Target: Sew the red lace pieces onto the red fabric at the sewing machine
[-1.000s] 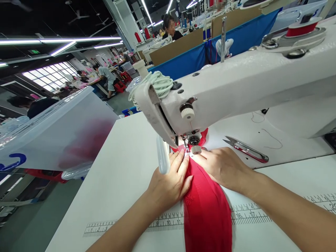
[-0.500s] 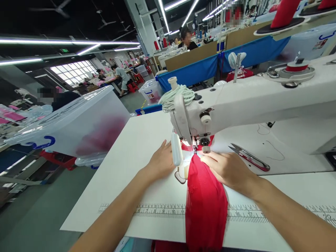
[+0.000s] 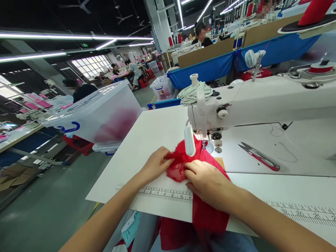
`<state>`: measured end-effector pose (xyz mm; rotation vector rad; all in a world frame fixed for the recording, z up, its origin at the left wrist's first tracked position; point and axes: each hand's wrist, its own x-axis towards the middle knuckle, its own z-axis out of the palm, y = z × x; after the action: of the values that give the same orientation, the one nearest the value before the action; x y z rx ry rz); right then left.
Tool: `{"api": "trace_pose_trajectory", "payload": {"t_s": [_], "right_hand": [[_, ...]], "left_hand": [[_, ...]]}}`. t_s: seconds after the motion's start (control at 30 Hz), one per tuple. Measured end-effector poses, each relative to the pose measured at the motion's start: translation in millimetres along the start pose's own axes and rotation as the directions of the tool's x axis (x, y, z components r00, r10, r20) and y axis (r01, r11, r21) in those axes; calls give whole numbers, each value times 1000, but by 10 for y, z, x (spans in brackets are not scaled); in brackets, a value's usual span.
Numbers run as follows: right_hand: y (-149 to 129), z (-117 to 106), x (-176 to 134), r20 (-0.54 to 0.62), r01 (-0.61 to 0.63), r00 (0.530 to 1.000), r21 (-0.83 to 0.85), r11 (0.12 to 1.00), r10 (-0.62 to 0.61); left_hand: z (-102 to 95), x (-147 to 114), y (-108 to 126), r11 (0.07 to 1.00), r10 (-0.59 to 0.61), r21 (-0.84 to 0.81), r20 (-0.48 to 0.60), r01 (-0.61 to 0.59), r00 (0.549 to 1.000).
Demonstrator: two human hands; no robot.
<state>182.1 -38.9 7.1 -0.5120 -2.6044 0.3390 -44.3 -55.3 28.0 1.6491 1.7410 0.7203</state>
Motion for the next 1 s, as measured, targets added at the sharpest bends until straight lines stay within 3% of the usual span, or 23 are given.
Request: {"api": "trace_pose_trajectory", "payload": {"t_s": [0.1, 0.2, 0.27, 0.33, 0.6, 0.77, 1.0], "right_hand": [[44, -24, -69, -30, -255, 964, 192, 948, 265], [113, -86, -130, 0, -510, 823, 440, 739, 567], [166, -108, -147, 61, -577, 740, 569, 586, 670], [209, -109, -147, 93, -582, 709, 636, 506, 699], [184, -99, -104, 53, -591, 717, 574, 566, 695], [154, -134, -85, 57, -613, 716, 527, 588, 695], [177, -122, -84, 44, -590, 724, 557, 585, 689]], "left_hand": [[167, 55, 88, 946, 12, -322, 97, 20, 995], [329, 95, 231, 828, 42, -555, 196, 75, 980], [421, 119, 306, 763, 51, -634, 253, 125, 966], [493, 142, 348, 716, 55, -678, 291, 165, 955], [559, 125, 347, 623, 75, -755, 317, 204, 945], [597, 76, 340, 597, 131, -791, 265, 138, 955], [654, 90, 282, 641, 121, -766, 166, 50, 979]]}}
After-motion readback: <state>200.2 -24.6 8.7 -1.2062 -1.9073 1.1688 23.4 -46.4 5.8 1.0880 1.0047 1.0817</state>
